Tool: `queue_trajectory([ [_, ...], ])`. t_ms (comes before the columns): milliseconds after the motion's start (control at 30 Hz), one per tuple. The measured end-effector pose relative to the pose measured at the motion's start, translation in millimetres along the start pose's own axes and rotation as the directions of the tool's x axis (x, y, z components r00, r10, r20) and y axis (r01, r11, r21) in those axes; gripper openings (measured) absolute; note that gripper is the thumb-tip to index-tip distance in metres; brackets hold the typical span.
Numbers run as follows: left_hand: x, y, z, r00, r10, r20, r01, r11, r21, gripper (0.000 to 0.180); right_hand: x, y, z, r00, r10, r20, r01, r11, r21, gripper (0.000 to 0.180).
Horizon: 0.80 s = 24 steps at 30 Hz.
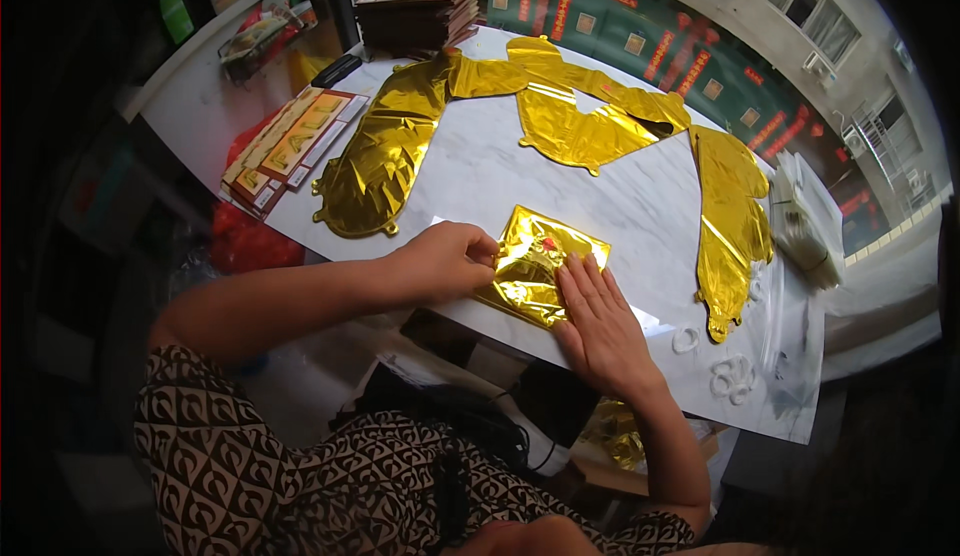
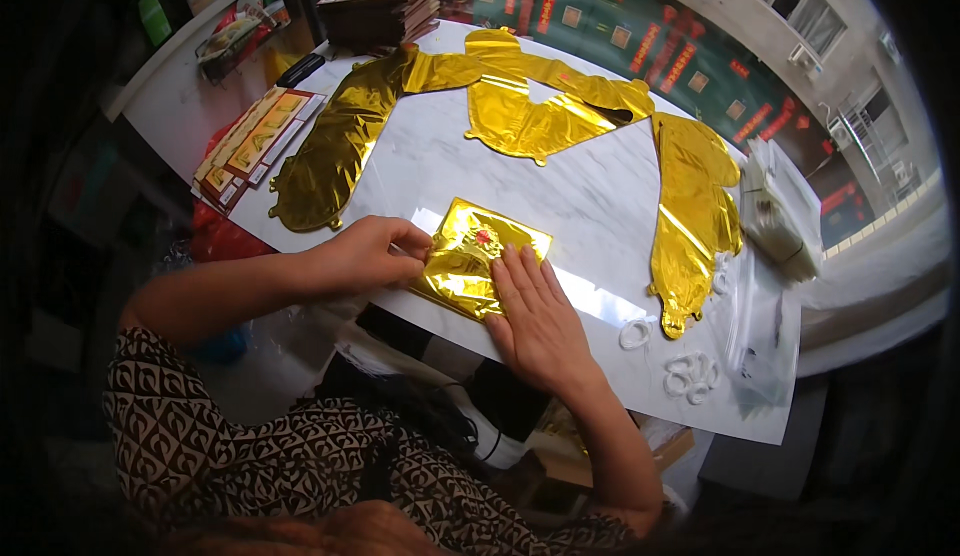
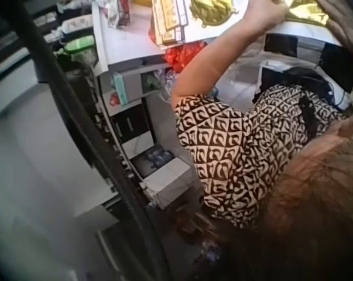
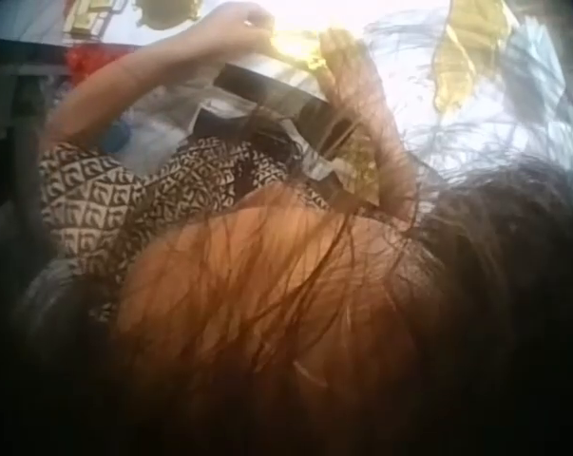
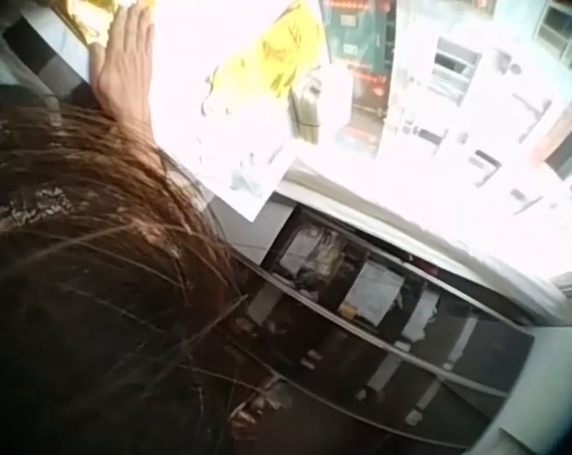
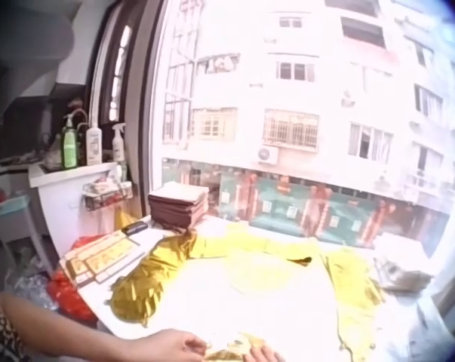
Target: The person folds a gold foil balloon by hand and places it into a plastic sleeve. They then pick up a larger gold foil balloon, fold it into a smaller shape, and press it flat on the table.
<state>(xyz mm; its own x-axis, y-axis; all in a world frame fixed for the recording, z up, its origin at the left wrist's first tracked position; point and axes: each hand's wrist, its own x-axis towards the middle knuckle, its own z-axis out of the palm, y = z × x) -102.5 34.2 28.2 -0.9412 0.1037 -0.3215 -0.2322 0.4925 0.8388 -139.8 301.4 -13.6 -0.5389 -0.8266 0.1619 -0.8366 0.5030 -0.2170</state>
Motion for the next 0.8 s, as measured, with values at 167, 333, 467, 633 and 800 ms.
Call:
queue_trajectory([
  [167,7.9,10.2,-1.0,0.992,-0.123,0.033,0.126,0.98,-0.155,0.041,0.6,-0.9,-1.4,1.0,0.012,0.0,-0.012,1.0,0.02,0.061],
  [333,17.4,14.6,-4.8,0.988,-0.067,0.137,0.092,0.979,-0.181,0.04,0.0,0.7,0.3,1.0,0.012,0.014,-0.013,0.999,0.033,0.061],
  [467,25.1,14.7,-4.2,0.962,-0.179,0.207,0.21,0.968,-0.139,0.035,0.8,0.5,1.5,1.0,0.012,0.012,-0.012,1.0,0.012,0.061],
  [633,28.7,-13.1,1.3,0.99,-0.096,0.104,0.12,0.96,-0.254,0.036,1.5,0.4,1.7,1.0,0.001,0.009,-0.001,1.0,0.005,0.06],
  [800,27.3,-20.6,5.8,0.997,-0.057,0.045,0.067,0.954,-0.293,0.039,0.4,1.5,2.0,1.0,0.005,0.001,-0.005,1.0,0.002,0.06],
])
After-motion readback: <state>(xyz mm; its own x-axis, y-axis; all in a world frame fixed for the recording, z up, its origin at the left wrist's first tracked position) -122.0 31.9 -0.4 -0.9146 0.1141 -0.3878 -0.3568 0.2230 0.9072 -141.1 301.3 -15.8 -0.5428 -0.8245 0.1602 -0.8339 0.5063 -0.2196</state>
